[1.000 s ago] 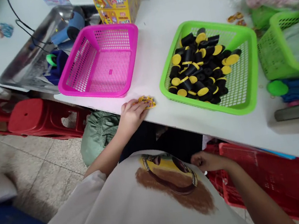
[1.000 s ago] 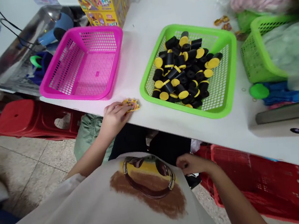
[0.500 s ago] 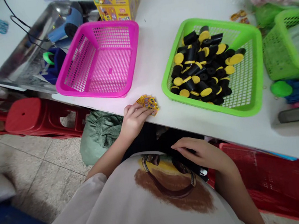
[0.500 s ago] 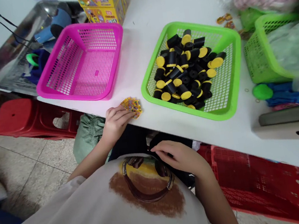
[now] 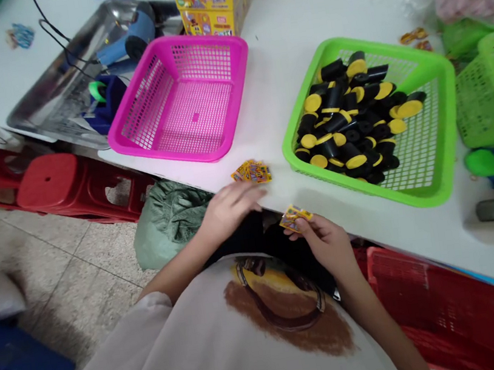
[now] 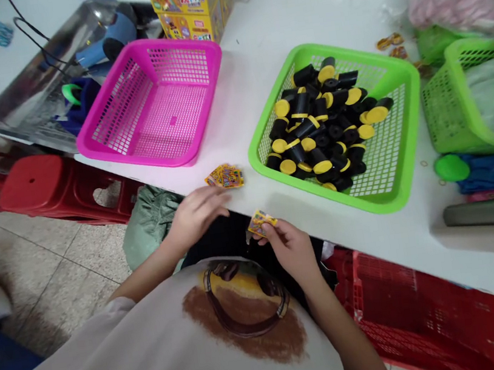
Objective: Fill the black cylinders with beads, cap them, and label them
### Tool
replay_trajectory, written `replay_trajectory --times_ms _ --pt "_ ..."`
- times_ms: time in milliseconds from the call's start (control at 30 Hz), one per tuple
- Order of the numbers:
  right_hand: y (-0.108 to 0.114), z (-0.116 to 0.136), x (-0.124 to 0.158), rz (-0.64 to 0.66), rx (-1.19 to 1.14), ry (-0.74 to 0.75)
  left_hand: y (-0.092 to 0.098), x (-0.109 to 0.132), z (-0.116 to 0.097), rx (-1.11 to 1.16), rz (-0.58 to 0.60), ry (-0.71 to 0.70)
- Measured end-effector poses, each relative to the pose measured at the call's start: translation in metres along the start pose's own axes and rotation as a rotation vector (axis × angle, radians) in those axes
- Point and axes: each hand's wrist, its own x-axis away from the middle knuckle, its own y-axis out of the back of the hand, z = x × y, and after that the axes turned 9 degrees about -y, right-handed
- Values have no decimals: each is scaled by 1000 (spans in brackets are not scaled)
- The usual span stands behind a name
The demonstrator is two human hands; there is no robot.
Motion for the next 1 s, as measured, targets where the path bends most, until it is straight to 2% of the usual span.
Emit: replay_trajectory --times_ms 67,133,200,300,400,467,567,633,733,833,867,933,1000 --pt "12 -7 9 -32 -8 7 2 10 20 13 105 121" --pt "21 -13 18 -29 -56 -2 2 15 35 42 188 139" --pt "27 -19 27 -34 -95 -3 -3 14 43 59 213 126" --pt "34 -22 34 -90 -50 87 -19 0 46 75 246 155" --pt "44 -17 34 -114 104 271 -32 -22 45 79 263 197" --pt "49 -8 31 -122 234 401 -33 -37 40 60 241 216" --pt "50 7 24 -190 409 540 -18 -52 18 122 146 280" --pt "44 17 19 -260 466 564 -4 -58 -4 397 108 354" --pt "28 31 13 -302 480 553 5 -63 -36 894 183 494" --pt "17 45 5 -275 534 646 -1 -64 -48 1000 160 647" --pt "17 49 1 -313 582 715 -5 -63 -48 990 126 687" --pt "23 53 -10 -481 726 828 -11 -61 -46 972 57 762" --pt "37 51 -23 -630 883 860 -15 -58 -44 968 3 844"
